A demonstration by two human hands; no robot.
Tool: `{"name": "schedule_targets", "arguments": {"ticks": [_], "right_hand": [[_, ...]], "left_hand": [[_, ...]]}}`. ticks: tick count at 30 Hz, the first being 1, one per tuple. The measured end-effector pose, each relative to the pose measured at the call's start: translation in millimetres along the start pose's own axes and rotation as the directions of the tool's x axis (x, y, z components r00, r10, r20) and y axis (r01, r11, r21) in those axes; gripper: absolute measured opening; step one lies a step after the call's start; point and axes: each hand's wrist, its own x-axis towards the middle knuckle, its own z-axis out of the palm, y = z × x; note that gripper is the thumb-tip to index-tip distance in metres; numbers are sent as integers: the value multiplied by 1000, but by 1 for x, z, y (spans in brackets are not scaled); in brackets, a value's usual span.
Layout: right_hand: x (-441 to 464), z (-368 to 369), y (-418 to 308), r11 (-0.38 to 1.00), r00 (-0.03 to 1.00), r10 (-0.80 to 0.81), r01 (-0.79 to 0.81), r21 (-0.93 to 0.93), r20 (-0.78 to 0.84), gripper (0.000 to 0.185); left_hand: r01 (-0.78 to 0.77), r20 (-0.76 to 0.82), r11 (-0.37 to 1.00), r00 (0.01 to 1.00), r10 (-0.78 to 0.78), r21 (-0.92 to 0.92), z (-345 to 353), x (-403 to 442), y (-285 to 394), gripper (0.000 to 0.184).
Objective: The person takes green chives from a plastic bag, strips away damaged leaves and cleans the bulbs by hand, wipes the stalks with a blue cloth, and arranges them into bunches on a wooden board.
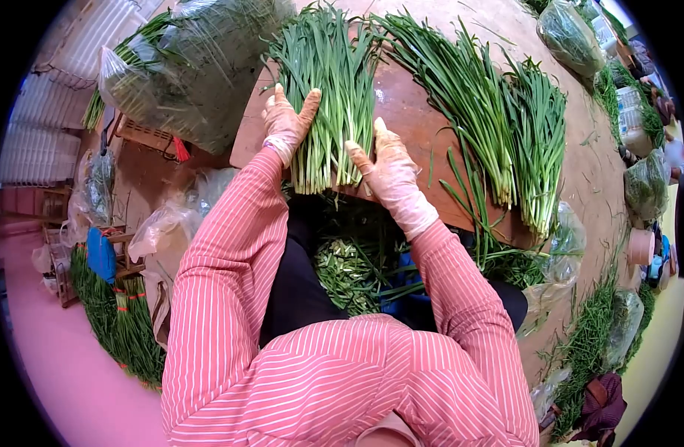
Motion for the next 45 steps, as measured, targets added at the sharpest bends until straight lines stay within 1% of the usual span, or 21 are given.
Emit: {"name": "schedule_targets", "arguments": {"ticks": [3,6,8,9,10,12,14,18,19,20,22,24,30,32,34,36,37,38,40,42,45], "right_hand": [[7,12,-7,990,998,-59,60,-130,16,87],[14,15,-4,976,993,-117,116,-186,7,84],[18,-2,-2,999,995,31,-33,22,99,74],[14,-12,6,995,998,-43,38,98,52,69],[14,-25,12,994,994,-40,29,107,98,65],[0,-44,36,984,977,-176,177,-3,-123,55],[-22,-89,48,982,970,-184,176,-61,-158,52],[-107,-121,65,942,978,210,-199,270,-13,25],[-132,-107,75,956,981,189,-194,222,41,22],[-150,-97,82,971,982,175,-185,153,77,20],[-174,-95,57,976,968,42,13,-218,245,22],[-191,-93,39,839,833,118,208,-504,541,29],[-240,-50,78,588,890,205,220,-778,407,32],[-244,-49,86,503,905,234,200,-841,356,29],[-225,-76,65,644,827,319,169,-746,463,22],[-220,-162,39,949,994,-97,109,-296,55,18],[-217,-189,20,995,978,-73,59,-76,-196,18],[-215,-207,9,988,938,1,52,143,-345,14],[-214,-220,23,782,917,373,-227,581,-144,15],[-215,-231,23,870,899,379,-266,416,-218,20],[-216,-240,6,669,876,414,-107,736,-248,19]], "left_hand": [[-89,39,987,995,95,-132,8,-5,15,112],[-113,107,872,977,185,-476,27,-5,36,111],[-119,110,892,977,184,-435,35,-7,59,120],[-109,116,921,980,163,-375,39,-6,64,121],[-98,129,945,981,145,-313,43,-6,67,123],[-117,73,959,987,140,-258,46,-9,68,125],[-166,26,965,984,175,-204,51,6,53,126],[-196,-61,969,980,189,-148,38,11,42,118],[-182,-79,961,982,169,-208,36,5,43,113],[-337,-105,926,941,323,-170,64,40,8,110],[-211,-143,956,972,184,-202,41,13,29,103],[-321,-213,933,935,285,-161,16,-10,41,92],[-505,-254,788,862,439,-354,3,-41,35,71],[-237,26,687,937,350,-687,-15,-80,56,60],[-239,31,615,918,395,-752,-10,-85,57,53],[-274,10,547,888,460,-791,-36,-123,61,42],[-281,12,558,886,463,-781,-40,-129,57,38],[-286,17,568,884,468,-771,-41,-132,52,34],[-119,142,491,876,461,-863,-38,-138,47,31],[-9,215,434,860,463,-901,-33,-149,45,29],[-28,315,507,754,577,-861,-45,-185,53,29]]}}
